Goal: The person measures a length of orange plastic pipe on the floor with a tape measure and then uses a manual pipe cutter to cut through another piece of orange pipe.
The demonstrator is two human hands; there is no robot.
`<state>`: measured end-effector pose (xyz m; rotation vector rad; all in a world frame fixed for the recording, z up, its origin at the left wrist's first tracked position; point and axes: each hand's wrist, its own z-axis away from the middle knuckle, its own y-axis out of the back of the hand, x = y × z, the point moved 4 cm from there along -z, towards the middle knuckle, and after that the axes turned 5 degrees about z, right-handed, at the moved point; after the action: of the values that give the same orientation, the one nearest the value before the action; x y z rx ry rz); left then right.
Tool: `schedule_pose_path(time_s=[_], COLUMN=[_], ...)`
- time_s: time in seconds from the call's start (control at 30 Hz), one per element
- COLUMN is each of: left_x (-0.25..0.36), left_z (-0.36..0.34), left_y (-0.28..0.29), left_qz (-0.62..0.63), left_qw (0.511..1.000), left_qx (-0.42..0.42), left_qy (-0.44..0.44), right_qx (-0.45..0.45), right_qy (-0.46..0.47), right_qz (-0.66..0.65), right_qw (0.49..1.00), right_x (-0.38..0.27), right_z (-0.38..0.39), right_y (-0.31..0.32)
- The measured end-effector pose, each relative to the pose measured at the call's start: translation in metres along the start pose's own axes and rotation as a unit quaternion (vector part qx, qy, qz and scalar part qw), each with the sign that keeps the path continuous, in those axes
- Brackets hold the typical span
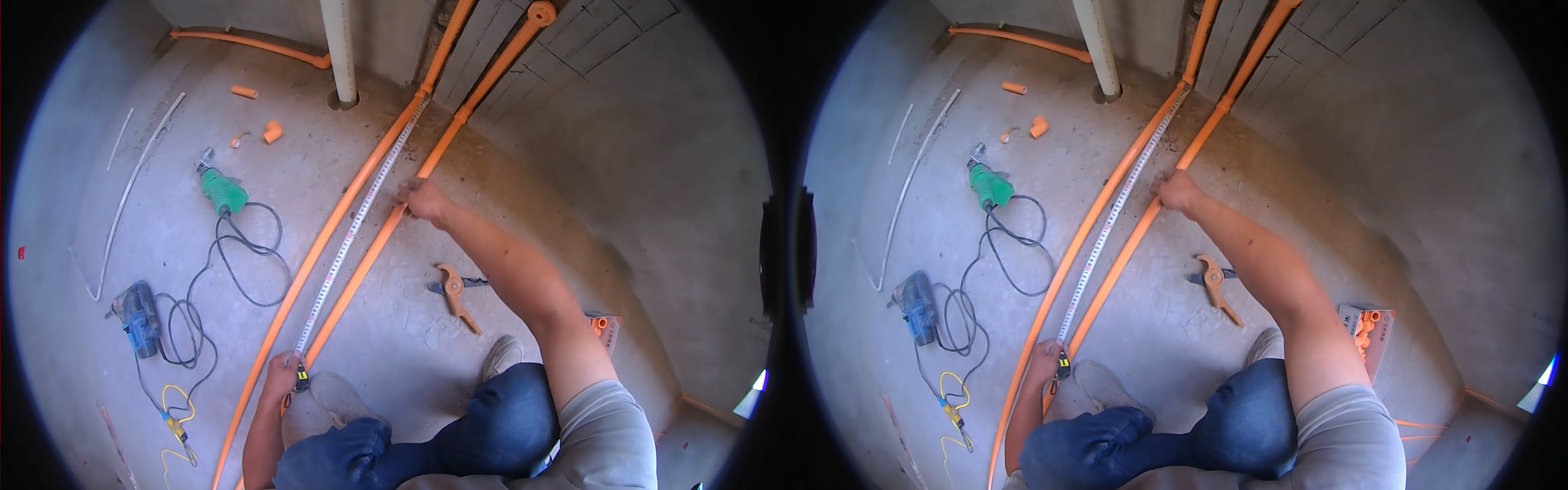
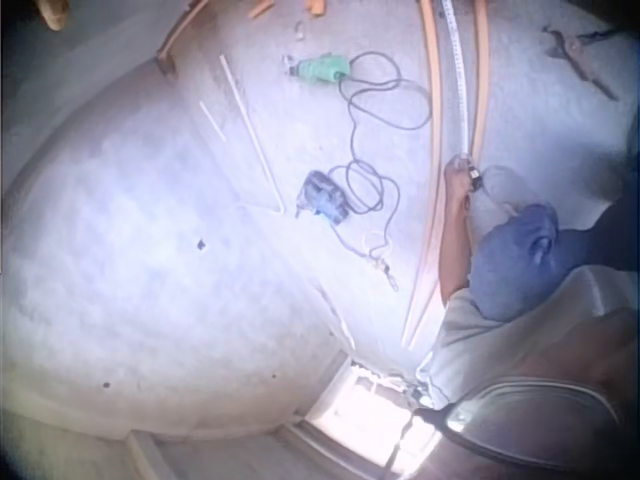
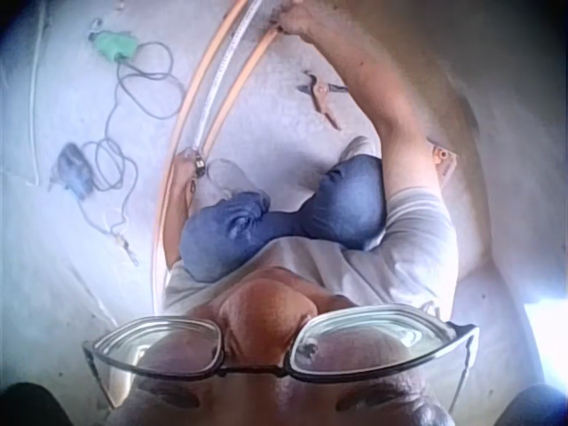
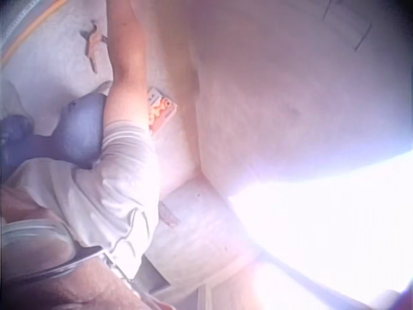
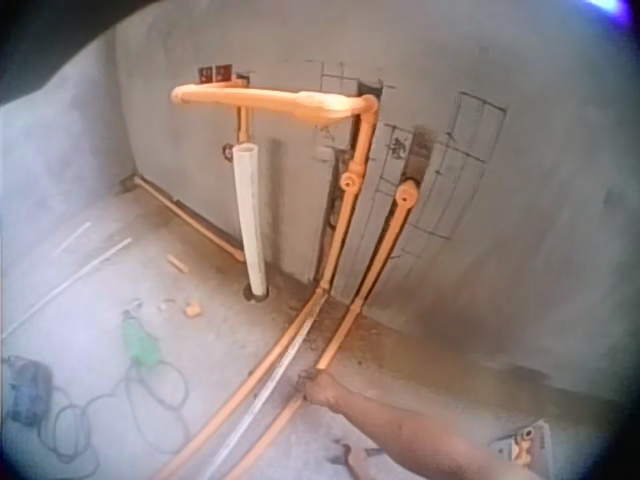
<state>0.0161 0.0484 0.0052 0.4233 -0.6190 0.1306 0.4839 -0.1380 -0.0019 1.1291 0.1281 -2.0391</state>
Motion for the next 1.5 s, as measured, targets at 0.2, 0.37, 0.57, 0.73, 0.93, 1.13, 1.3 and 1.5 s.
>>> schedule_pose_path(time_s=[0.2, 0.37, 0.57, 0.73, 0.93, 1.13, 1.3, 1.5], left_x=[-0.008, -0.01, -0.021, -0.017, -0.004, -0.005, -0.004, 0.004], left_z=[-0.024, -0.048, -0.059, -0.059, -0.058, -0.06, -0.06, -0.056], left_y=[-0.003, 0.0, 0.004, 0.01, 0.015, 0.018, 0.02, 0.022], left_qz=[0.036, -0.012, -0.034, -0.06, -0.08, -0.106, -0.105, -0.104], left_qw=[0.997, 0.998, 0.999, 0.997, 0.994, 0.991, 0.993, 0.992], left_qx=[0.003, 0.006, 0.001, 0.035, 0.078, 0.08, 0.062, 0.067], left_qy=[0.061, 0.053, 0.042, 0.013, -0.001, -0.013, 0.0, 0.01], right_qx=[-0.022, -0.001, 0.015, -0.017, -0.005, 0.0, 0.026, -0.02], right_qy=[0.206, 0.21, 0.131, 0.017, -0.06, -0.08, 0.014, 0.32], right_qz=[0.345, 0.423, 0.51, 0.582, 0.595, 0.601, 0.603, 0.551], right_qw=[0.915, 0.882, 0.85, 0.813, 0.801, 0.795, 0.798, 0.77], right_x=[0.04, 0.066, 0.097, 0.126, 0.138, 0.141, 0.128, 0.041], right_z=[0.05, 0.099, 0.155, 0.184, 0.19, 0.193, 0.193, 0.132], right_y=[0.005, 0.042, 0.052, 0.032, 0.015, 0.003, 0.003, -0.009])
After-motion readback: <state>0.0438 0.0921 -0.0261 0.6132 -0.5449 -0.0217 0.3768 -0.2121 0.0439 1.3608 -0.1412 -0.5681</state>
